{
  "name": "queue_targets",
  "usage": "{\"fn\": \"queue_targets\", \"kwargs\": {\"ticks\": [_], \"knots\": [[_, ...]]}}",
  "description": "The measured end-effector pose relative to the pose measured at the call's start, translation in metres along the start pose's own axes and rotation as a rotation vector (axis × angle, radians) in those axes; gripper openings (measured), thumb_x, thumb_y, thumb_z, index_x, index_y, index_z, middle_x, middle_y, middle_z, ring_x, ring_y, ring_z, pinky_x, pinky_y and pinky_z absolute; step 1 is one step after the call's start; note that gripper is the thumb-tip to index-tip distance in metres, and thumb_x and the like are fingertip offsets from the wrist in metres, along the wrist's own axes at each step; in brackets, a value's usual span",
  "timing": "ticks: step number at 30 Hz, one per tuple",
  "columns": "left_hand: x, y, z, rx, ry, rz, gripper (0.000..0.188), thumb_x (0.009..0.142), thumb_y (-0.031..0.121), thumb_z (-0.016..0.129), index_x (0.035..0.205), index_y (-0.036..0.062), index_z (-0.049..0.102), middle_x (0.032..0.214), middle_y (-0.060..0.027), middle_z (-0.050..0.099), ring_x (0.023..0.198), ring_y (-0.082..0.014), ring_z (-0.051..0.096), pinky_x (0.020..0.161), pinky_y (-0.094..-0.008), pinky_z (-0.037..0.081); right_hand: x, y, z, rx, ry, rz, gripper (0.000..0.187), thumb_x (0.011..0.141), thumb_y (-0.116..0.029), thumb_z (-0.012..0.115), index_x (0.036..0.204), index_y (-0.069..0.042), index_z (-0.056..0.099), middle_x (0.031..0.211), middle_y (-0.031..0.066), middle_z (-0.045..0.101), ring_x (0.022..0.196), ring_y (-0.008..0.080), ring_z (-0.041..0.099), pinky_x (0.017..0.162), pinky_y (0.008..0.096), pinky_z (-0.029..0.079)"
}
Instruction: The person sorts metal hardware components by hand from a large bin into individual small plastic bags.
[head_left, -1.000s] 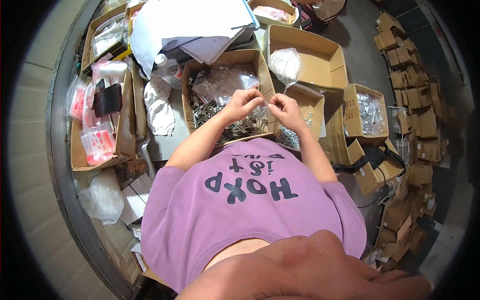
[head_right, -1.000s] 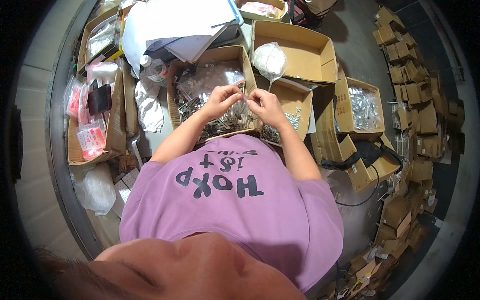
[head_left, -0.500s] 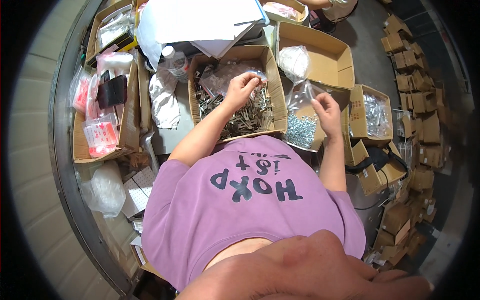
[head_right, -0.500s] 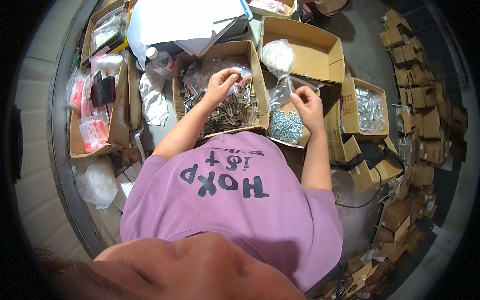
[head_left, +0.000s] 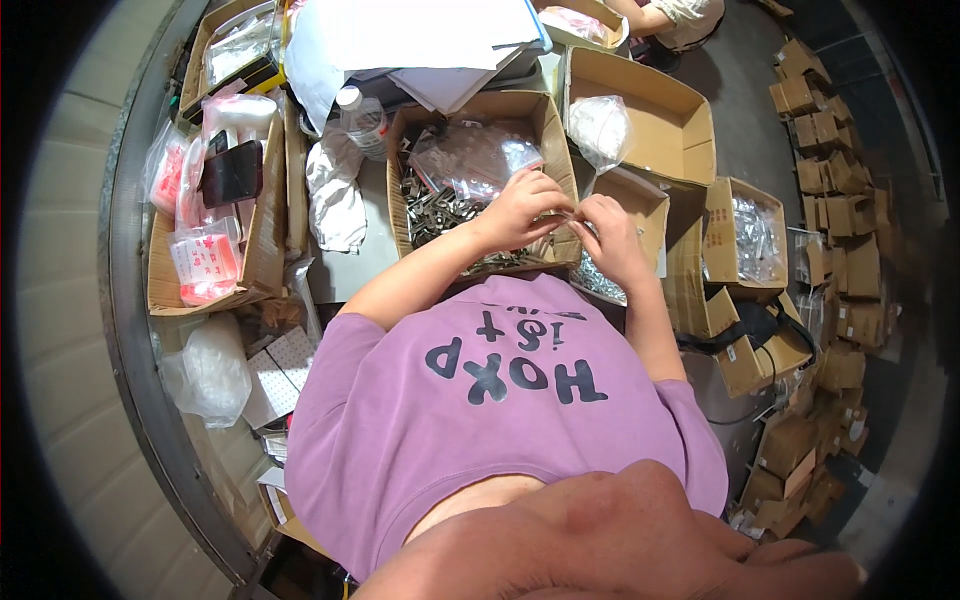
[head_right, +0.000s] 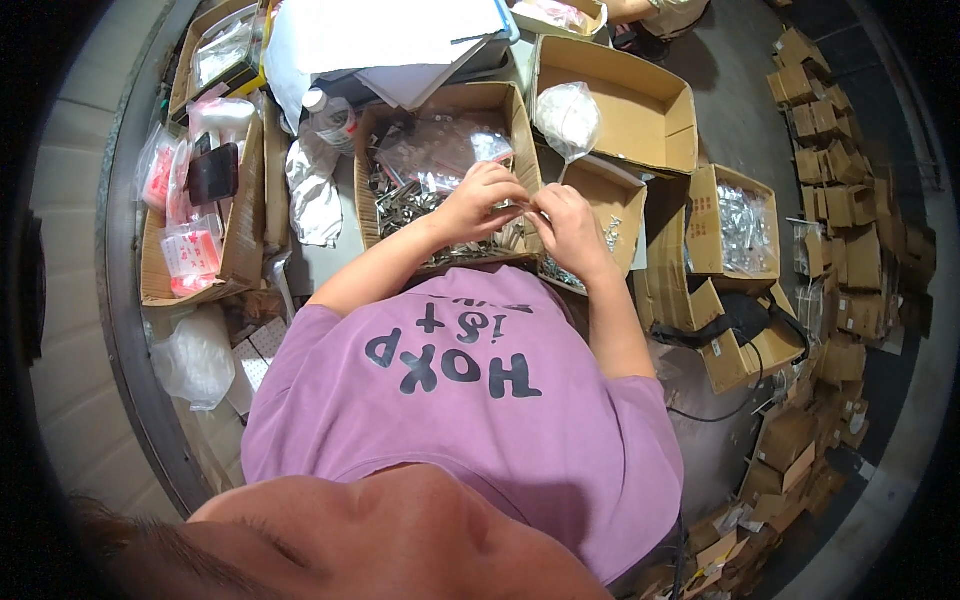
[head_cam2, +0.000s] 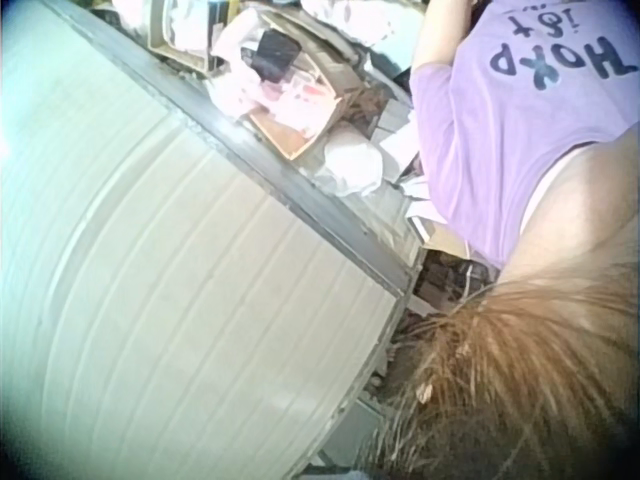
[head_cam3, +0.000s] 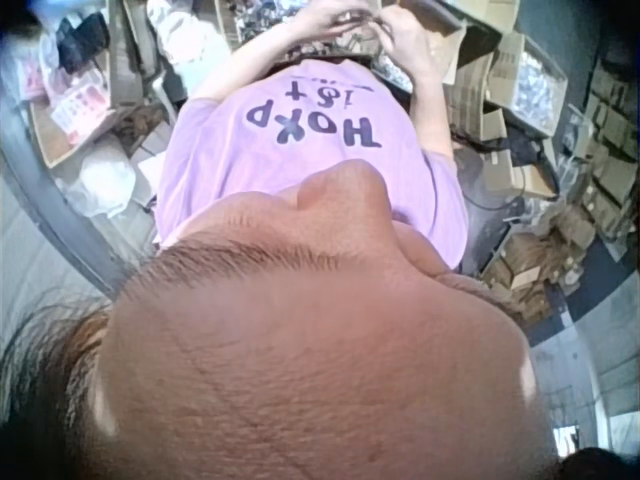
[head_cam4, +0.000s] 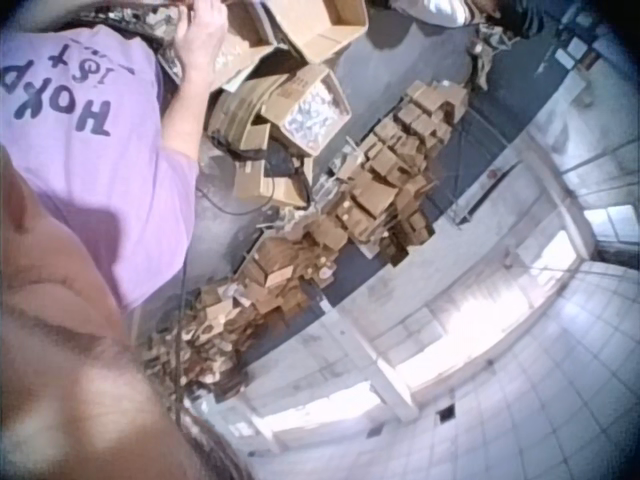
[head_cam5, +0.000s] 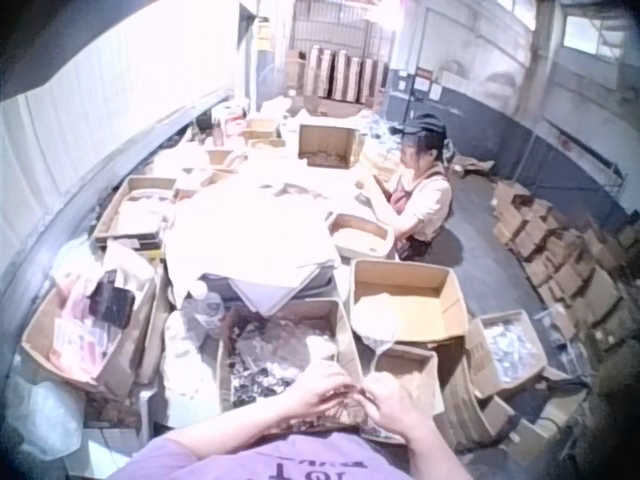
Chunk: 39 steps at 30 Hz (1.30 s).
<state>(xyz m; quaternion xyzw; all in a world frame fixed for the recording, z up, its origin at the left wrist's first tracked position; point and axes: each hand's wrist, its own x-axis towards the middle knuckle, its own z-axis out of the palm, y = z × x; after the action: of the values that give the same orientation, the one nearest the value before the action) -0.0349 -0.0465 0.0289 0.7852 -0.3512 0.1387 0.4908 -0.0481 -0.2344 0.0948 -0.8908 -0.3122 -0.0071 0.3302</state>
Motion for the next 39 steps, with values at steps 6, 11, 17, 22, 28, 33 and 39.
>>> {"fn": "queue_targets", "kwargs": {"ticks": [6, 11, 17, 22, 28, 33, 39], "knots": [[0.006, 0.006, -0.005, 0.039, -0.066, 0.046, 0.012, 0.076, 0.012, 0.066, 0.085, 0.0079, 0.060, 0.082, -0.0056, 0.052, 0.087, -0.0246, 0.050, 0.086, -0.0378, 0.033, -0.001, -0.004, -0.010, -0.037, -0.019, -0.020, 0.011, 0.075, -0.005, 0.062, 0.079, 0.000, 0.052, 0.078, 0.0145, 0.054, 0.076, 0.0339, 0.052, 0.067, 0.0407, 0.043], [0.008, 0.002, -0.006, 0.033, -0.028, 0.016, 0.012, 0.076, 0.014, 0.066, 0.083, 0.0087, 0.059, 0.083, -0.0051, 0.053, 0.087, -0.0246, 0.050, 0.086, -0.0384, 0.033, -0.006, -0.002, -0.029, -0.014, -0.015, 0.032, 0.011, 0.074, -0.004, 0.061, 0.079, -0.001, 0.052, 0.077, 0.0140, 0.053, 0.074, 0.0331, 0.052, 0.065, 0.0393, 0.042], [-0.004, -0.039, -0.004, 0.181, 0.055, -0.237, 0.012, 0.076, 0.016, 0.064, 0.084, 0.0067, 0.061, 0.093, -0.0088, 0.056, 0.093, -0.0288, 0.052, 0.079, -0.0399, 0.039, -0.033, 0.032, -0.071, 0.032, 0.242, 0.364, 0.008, 0.080, -0.005, 0.058, 0.083, 0.001, 0.054, 0.076, 0.0091, 0.054, 0.070, 0.0185, 0.051, 0.065, 0.0303, 0.042], [-0.012, -0.053, 0.004, 0.513, -0.226, -0.471, 0.021, 0.081, 0.022, 0.057, 0.096, 0.0073, 0.061, 0.112, -0.0132, 0.054, 0.099, -0.0327, 0.055, 0.080, -0.0457, 0.044, -0.092, 0.096, -0.141, -0.030, 0.619, 0.580, 0.015, 0.087, -0.015, 0.057, 0.084, 0.000, 0.056, 0.072, 0.0024, 0.053, 0.068, 0.0105, 0.048, 0.065, 0.0251, 0.042], [-0.020, -0.074, 0.013, 0.579, -0.305, -0.503, 0.018, 0.078, 0.015, 0.053, 0.092, 0.0046, 0.060, 0.104, -0.0163, 0.058, 0.085, -0.0349, 0.060, 0.074, -0.0443, 0.048, -0.097, 0.117, -0.132, -0.112, 0.796, 0.535, 0.017, 0.087, -0.017, 0.060, 0.086, -0.001, 0.057, 0.074, 0.0024, 0.056, 0.068, 0.0102, 0.049, 0.064, 0.0249, 0.042], [-0.007, -0.060, -0.002, 0.464, -0.086, -0.437, 0.012, 0.069, 0.009, 0.062, 0.078, 0.0025, 0.060, 0.079, -0.0141, 0.061, 0.080, -0.0327, 0.060, 0.072, -0.0390, 0.049, -0.041, 0.074, -0.069, 0.067, 0.481, 0.498, 0.015, 0.081, -0.013, 0.063, 0.087, 0.000, 0.060, 0.077, 0.0061, 0.060, 0.071, 0.0119, 0.055, 0.065, 0.0262, 0.045], [-0.007, -0.044, -0.013, -0.182, 0.061, -0.440, 0.018, 0.070, -0.001, 0.064, 0.085, 0.0006, 0.055, 0.077, -0.0088, 0.059, 0.073, -0.0184, 0.058, 0.068, -0.0284, 0.048, 0.022, 0.024, 0.009, 0.063, 0.096, 0.057, 0.057, 0.070, -0.010, 0.070, 0.123, -0.006, 0.048, 0.122, 0.0154, 0.052, 0.116, 0.0286, 0.048, 0.100, 0.0361, 0.036]]}}
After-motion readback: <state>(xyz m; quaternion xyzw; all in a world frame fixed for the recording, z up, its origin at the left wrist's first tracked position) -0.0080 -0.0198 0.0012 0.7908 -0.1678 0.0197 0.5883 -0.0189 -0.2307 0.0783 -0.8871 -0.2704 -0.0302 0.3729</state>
